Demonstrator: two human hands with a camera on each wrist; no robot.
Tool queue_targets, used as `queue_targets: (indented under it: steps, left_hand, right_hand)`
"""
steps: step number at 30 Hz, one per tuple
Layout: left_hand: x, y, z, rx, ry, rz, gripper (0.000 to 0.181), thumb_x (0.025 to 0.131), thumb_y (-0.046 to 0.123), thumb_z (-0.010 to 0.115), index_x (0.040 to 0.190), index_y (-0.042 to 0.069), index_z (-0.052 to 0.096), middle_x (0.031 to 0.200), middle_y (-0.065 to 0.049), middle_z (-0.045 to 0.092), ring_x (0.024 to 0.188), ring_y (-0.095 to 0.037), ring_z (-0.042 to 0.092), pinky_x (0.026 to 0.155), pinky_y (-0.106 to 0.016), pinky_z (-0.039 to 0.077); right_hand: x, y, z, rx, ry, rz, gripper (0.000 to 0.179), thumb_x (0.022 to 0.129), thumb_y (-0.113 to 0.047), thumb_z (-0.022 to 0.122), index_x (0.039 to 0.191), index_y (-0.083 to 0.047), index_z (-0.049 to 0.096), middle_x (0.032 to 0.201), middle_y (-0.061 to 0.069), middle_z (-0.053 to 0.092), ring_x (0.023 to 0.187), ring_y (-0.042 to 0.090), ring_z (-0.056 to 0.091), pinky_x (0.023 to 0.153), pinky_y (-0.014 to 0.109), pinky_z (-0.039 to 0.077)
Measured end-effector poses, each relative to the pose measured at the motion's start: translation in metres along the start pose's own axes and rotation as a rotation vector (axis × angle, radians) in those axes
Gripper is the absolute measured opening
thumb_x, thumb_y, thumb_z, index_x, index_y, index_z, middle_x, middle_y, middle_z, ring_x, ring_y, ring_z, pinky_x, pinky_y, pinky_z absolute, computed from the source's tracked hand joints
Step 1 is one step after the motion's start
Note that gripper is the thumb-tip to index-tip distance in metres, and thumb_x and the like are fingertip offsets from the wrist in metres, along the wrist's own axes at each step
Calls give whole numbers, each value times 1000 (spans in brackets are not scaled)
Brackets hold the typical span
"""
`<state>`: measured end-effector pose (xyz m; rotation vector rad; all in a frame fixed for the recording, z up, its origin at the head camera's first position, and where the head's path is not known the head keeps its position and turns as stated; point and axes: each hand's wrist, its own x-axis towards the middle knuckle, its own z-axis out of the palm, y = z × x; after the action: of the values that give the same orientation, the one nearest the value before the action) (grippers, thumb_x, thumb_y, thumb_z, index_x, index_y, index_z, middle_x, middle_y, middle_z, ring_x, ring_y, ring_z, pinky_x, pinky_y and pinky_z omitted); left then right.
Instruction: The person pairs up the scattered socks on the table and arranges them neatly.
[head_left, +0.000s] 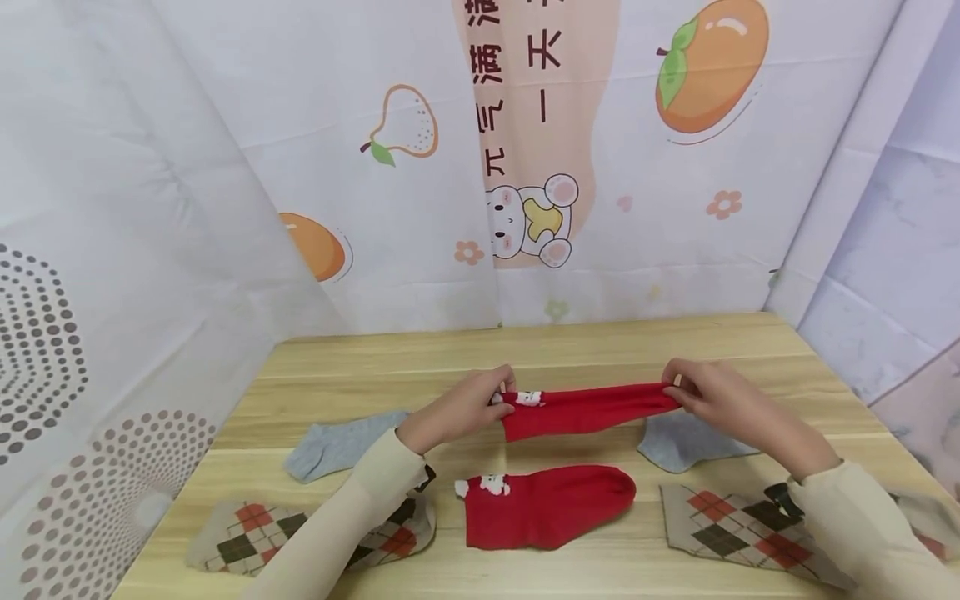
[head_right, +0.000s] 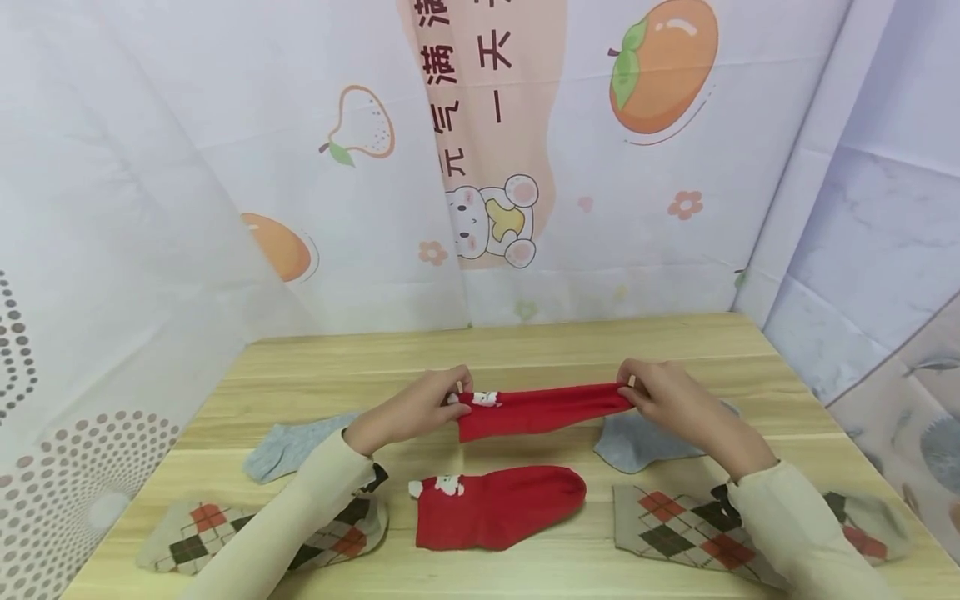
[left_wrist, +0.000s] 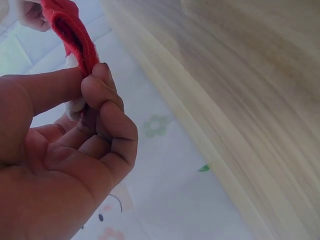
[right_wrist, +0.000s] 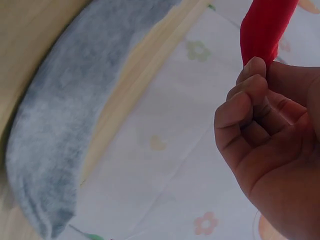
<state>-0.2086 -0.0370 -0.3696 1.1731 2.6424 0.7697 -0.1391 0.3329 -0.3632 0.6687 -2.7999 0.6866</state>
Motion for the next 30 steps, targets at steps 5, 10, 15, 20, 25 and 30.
queue_targets:
  steps: [5,10,15,20,25,30]
  left_hand:
    - [-21,0,-1,-26,10,-12,19,95,13,69,102,15,52,81,4,54,71,-10,52,63,-24,48]
    - [-43,-1,-3,-45,8,-28,20,94,12,69,103,15,52,74,5,53,65,-8,49,60,-23,47]
    - [-65,-1,-4,-51,-6,-52,19,95,12,68,104,16,52,73,8,57,63,-6,51,59,-23,48]
    - [-84,2,-4,-29,-3,-47,20,94,10,69,102,15,52,77,10,59,65,-6,53,59,-22,49]
    - [-92,4,-3,28,-6,15,20,93,10,70,102,13,53,67,11,53,58,-1,44,52,-19,44]
    - [-92,6,-4,1,-37,17,20,93,11,70,105,12,54,66,10,52,56,-1,43,51,-19,43]
  right_hand:
    - [-2,-13,4,-9,26,-45,16,87,1,72,92,-11,63,62,-16,49,54,-2,41,49,22,40]
    - [0,-25,11,14,-1,-79,17,87,1,72,93,-12,63,64,-15,51,55,-3,42,50,22,42]
    - [2,-39,17,8,-59,-88,16,89,-1,71,94,-13,64,69,-12,58,59,-2,46,53,22,44]
    - [2,-56,23,14,-119,-132,14,90,-2,70,95,-14,64,70,-13,58,58,-3,46,53,20,44]
    - [-3,-70,27,-4,-131,-143,15,90,0,69,92,-14,63,68,-15,55,56,-2,41,50,19,41]
    - [-6,-80,29,-17,-171,-143,12,90,-4,70,95,-14,64,79,-11,64,61,-2,45,54,20,43]
